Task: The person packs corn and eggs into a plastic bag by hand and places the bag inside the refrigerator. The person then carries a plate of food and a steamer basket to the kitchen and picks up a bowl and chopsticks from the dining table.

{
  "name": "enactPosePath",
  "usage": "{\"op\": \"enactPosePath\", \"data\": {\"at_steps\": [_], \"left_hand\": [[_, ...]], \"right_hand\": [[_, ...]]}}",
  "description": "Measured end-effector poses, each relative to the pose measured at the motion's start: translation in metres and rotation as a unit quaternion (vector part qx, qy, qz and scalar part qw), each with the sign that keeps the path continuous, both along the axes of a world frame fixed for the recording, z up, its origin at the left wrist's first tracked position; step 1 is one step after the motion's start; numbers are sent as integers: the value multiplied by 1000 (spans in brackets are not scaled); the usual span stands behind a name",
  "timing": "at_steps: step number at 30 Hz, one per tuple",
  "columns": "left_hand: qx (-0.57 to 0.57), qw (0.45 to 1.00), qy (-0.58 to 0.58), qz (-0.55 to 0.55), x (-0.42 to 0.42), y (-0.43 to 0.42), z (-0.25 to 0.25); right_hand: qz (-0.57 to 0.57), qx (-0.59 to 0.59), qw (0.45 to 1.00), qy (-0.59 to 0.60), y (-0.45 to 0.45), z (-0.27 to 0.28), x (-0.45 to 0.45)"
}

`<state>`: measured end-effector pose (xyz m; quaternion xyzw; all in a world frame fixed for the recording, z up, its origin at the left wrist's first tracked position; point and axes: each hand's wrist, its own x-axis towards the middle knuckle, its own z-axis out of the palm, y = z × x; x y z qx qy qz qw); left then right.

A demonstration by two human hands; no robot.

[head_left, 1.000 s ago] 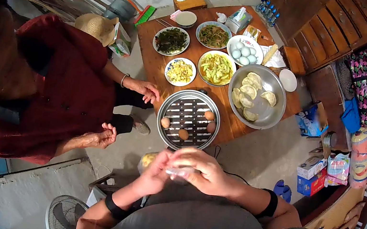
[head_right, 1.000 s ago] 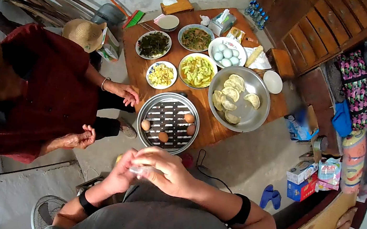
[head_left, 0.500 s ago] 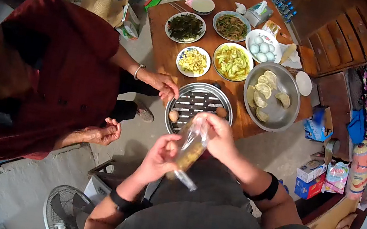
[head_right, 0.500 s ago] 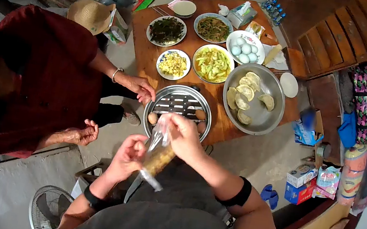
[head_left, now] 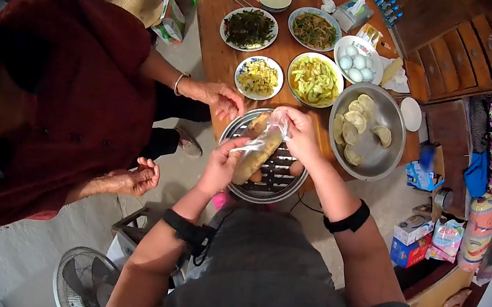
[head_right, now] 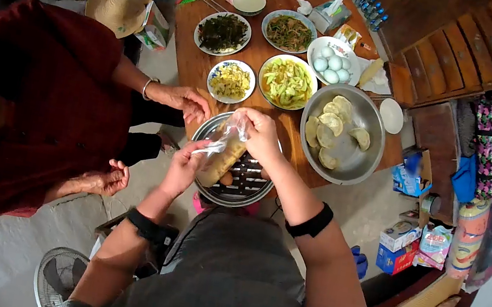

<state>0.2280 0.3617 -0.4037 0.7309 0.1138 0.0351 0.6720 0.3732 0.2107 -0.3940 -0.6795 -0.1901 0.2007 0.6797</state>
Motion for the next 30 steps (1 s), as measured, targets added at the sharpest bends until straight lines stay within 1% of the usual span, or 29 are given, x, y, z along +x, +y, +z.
{"op": "enactPosePath", "data": {"at_steps": [2,3,4,6,7,8,9,10,11,12,13,14,16,17,18,19,20,21,22,23,24,25,26,28,29,30], "left_hand": [[-62,987,130,75,-4,2,14],[-101,986,105,81,-7,3,11],[-100,986,107,83,-9,2,16],[-189,971,109,101,-10,-1,35],[-189,970,109,103,-14,-2,39],[-182,972,93,117,-20,-3,41],[-175,973,77,132,-25,-3,44],[-174,972,77,135,-28,-2,48],[-68,991,28,110,-31,1,53],[39,996,-20,83,-36,3,60],[71,996,-28,54,-39,7,75],[72,996,-26,55,-43,6,81],[25,998,-2,59,-55,3,87],[-73,994,34,73,-62,2,85],[-73,994,35,74,-67,-1,88],[-125,984,73,105,-70,-6,94],[-176,969,109,134,-73,-8,97],[-114,982,90,120,-76,-6,91],[-113,982,88,122,-76,-3,90],[-24,996,45,80,-74,0,90],[66,997,4,36,-74,2,90],[73,997,21,13,-74,5,94],[74,997,21,15,-73,5,96],[101,994,-9,-49,-69,-1,98],[100,992,-41,-59,-70,-6,91],[107,989,-59,-83,-69,-11,90]], "right_hand": [[-7,-23,1000,-9,-10,-10,0],[-16,-64,994,-84,-18,-13,-3],[-25,-105,981,-159,-22,-14,-8],[-110,-88,981,-134,-30,-13,-40],[-149,-41,987,-50,-41,-51,-60],[-139,-137,976,-93,-53,-58,-79],[-112,-215,970,-34,-59,-76,-100],[-29,-295,955,6,-56,-69,-112],[1,-320,946,-58,-49,-76,-124],[30,-342,931,-121,-40,-85,-134],[33,-341,932,-119,-30,-88,-138],[30,-350,927,-131,-22,-90,-140],[26,-359,922,-143,-13,-103,-145],[2,-386,914,-124,-11,-116,-148],[-22,-412,905,-104,-11,-127,-151],[-56,-320,945,-25,-10,-120,-148],[-55,-319,946,-27,-10,-113,-145],[-46,-309,950,-24,-10,-108,-142],[-38,-299,953,-20,-12,-107,-139],[-6,-278,961,-10,-14,-103,-129],[-10,-287,951,-113,-25,-95,-125],[77,-333,936,-82,-37,-84,-113],[162,-377,911,-52,-49,-74,-102],[185,-444,876,-38,-60,-14,-90],[188,-444,875,-41,-59,9,-89],[166,-368,914,-45,-58,30,-91]]}}
